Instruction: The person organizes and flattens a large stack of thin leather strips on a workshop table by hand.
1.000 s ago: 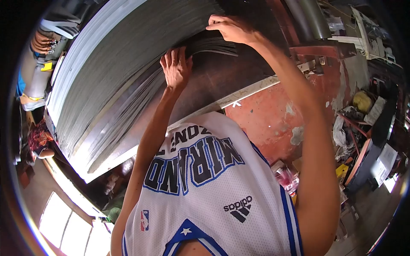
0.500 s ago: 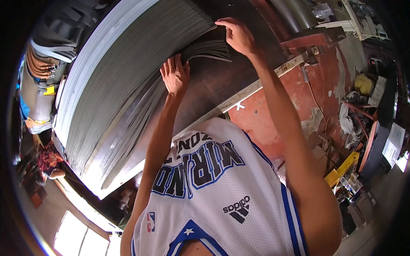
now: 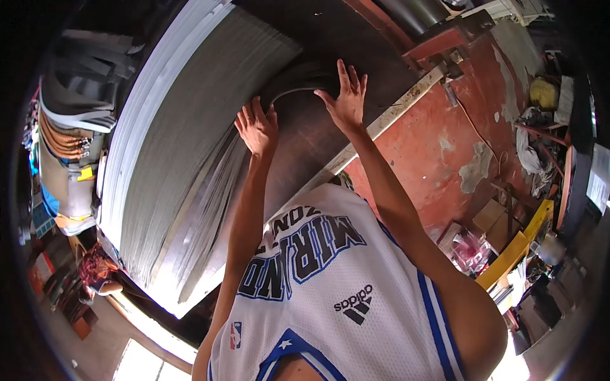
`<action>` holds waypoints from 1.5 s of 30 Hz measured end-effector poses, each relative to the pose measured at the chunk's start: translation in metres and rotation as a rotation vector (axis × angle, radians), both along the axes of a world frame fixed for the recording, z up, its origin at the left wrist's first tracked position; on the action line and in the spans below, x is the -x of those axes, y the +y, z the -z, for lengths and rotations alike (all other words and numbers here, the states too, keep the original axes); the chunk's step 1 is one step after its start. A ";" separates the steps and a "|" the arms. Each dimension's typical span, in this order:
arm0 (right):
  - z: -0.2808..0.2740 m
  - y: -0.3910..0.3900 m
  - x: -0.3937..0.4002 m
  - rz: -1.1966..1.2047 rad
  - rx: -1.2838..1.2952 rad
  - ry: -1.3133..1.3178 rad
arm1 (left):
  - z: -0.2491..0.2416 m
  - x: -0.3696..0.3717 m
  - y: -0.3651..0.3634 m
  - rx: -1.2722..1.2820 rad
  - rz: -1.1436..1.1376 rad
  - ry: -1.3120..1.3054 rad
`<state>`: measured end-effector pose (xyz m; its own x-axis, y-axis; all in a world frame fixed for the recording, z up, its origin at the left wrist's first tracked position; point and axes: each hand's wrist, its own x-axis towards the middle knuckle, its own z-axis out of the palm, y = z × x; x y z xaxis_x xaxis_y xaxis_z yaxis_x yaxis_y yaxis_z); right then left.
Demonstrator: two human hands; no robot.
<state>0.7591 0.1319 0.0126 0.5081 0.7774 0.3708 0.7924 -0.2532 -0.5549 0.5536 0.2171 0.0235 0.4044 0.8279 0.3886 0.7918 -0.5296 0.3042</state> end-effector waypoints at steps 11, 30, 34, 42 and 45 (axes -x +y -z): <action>0.005 0.048 -0.036 -0.117 -0.043 -0.070 | 0.003 0.002 -0.004 -0.073 -0.005 0.031; -0.006 0.054 -0.053 -0.316 0.071 -0.101 | 0.003 0.007 -0.011 -0.103 0.010 -0.012; -0.005 0.055 -0.053 -0.312 0.058 -0.121 | 0.004 0.008 -0.011 -0.138 0.027 -0.018; -0.003 0.055 -0.053 -0.304 0.029 -0.067 | 0.005 0.007 -0.015 -0.082 0.017 -0.007; -0.003 0.054 -0.054 -0.301 0.019 -0.021 | 0.003 0.008 -0.015 -0.084 0.028 -0.025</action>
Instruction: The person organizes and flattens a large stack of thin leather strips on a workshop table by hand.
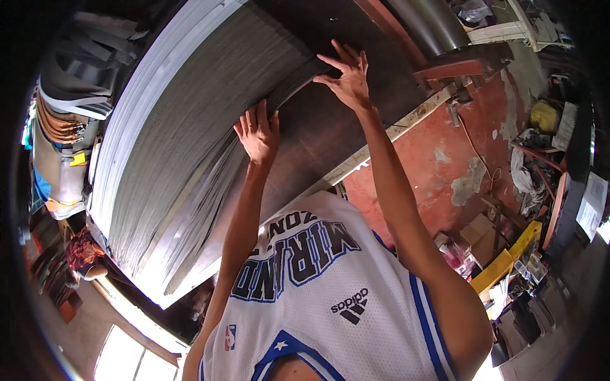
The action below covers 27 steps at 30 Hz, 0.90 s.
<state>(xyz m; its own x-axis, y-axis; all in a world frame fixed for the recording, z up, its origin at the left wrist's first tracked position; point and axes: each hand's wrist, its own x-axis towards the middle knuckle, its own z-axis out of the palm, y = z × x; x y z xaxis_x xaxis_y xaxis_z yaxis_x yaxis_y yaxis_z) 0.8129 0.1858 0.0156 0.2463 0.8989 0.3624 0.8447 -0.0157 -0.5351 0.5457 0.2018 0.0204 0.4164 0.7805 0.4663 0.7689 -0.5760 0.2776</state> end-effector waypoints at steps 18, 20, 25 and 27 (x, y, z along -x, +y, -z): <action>-0.007 0.002 -0.004 -0.033 0.041 -0.007 | -0.003 0.002 -0.001 0.002 -0.027 0.033; -0.011 0.004 -0.007 -0.063 0.049 0.023 | -0.002 0.001 -0.001 0.005 -0.034 0.031; -0.010 0.013 -0.017 -0.092 0.113 0.043 | 0.000 0.001 0.000 0.000 -0.042 0.034; -0.010 0.015 -0.020 -0.108 0.096 0.045 | -0.001 0.001 0.000 -0.003 -0.035 0.026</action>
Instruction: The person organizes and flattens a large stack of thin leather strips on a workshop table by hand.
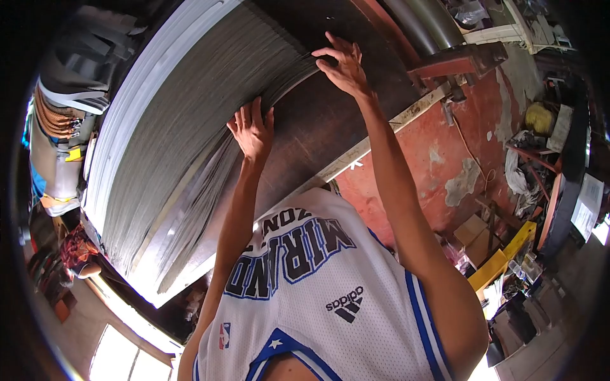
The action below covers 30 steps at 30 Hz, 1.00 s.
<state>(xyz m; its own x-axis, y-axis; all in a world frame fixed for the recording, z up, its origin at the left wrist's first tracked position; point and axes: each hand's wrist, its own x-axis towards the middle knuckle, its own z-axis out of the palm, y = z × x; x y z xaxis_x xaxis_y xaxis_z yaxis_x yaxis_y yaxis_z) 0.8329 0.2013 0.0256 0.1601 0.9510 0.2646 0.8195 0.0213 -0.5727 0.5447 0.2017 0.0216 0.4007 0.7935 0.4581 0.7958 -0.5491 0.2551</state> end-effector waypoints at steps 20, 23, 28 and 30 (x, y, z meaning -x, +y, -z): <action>-0.034 0.031 -0.002 -0.106 0.094 0.162 | 0.005 -0.003 0.001 0.014 -0.011 -0.004; -0.037 0.033 -0.004 -0.136 0.132 0.140 | 0.005 -0.003 0.001 0.045 -0.010 0.007; -0.039 0.041 -0.010 -0.243 0.135 0.151 | 0.007 -0.003 0.001 0.060 -0.007 0.004; -0.039 0.046 -0.012 -0.291 0.138 0.133 | 0.008 -0.003 0.001 0.060 -0.017 0.023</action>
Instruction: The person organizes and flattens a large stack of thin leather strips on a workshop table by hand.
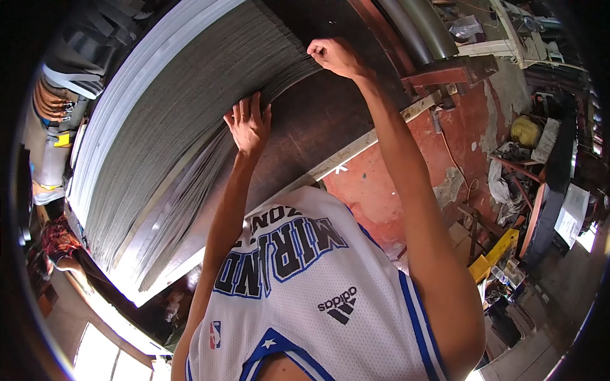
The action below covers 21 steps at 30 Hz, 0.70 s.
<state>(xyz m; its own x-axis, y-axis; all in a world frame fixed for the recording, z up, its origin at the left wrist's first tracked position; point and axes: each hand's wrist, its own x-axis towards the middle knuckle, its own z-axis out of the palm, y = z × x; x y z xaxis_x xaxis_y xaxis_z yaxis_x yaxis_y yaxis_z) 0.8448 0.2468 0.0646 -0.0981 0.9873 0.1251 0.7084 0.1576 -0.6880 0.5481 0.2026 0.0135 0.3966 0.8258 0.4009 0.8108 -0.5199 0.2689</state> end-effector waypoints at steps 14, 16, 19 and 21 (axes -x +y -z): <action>0.006 0.010 -0.013 -0.150 -0.061 -0.152 | -0.006 0.000 0.001 -0.057 0.009 -0.023; 0.006 0.011 -0.016 -0.185 -0.073 -0.148 | -0.006 0.000 0.001 -0.064 0.007 -0.023; 0.007 0.012 -0.017 -0.227 -0.093 -0.146 | -0.004 0.001 0.000 -0.049 0.004 -0.018; 0.006 0.012 -0.016 -0.235 -0.099 -0.149 | -0.004 0.001 0.000 -0.043 0.005 -0.009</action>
